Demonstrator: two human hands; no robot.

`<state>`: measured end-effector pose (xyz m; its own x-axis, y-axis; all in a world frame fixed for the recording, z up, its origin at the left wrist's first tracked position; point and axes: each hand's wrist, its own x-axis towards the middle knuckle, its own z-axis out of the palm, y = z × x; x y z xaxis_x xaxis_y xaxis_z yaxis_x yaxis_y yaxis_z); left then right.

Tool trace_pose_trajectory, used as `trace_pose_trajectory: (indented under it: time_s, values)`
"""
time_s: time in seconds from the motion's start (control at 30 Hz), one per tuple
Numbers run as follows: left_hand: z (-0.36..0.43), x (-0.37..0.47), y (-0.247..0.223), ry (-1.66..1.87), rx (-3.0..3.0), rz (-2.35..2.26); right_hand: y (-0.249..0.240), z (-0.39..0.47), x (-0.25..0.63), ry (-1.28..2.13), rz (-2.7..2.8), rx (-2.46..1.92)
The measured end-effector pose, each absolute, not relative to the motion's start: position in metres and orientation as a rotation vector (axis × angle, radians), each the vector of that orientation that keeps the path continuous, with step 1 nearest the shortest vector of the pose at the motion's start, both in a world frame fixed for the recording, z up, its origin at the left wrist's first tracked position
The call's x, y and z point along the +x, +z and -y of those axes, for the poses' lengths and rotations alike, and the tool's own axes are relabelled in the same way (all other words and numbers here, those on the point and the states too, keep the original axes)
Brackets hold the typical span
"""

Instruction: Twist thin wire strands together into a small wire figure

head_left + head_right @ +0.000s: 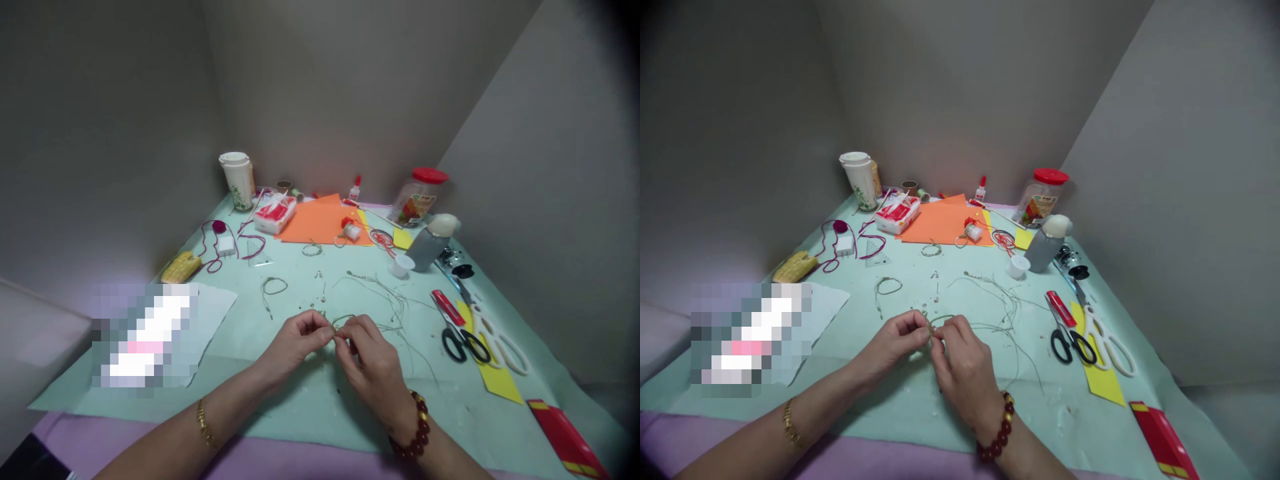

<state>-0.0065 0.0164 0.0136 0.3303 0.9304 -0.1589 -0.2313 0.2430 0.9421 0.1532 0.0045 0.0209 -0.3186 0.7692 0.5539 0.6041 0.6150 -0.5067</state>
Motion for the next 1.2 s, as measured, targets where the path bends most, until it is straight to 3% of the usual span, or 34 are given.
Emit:
trace_pose_trajectory:
  time_s: [0.93,1.2]
  values:
    - [-0.0136,-0.0032,0.0153,0.925,0.865,-0.882,0.0205,-0.0044,0.1518,0.627,1.902,-1.179]
    - [-0.0163,-0.0054,0.0164,0.965,1.01,-0.938,0.0261,-0.0099,0.1543,1.312,1.555,-1.289]
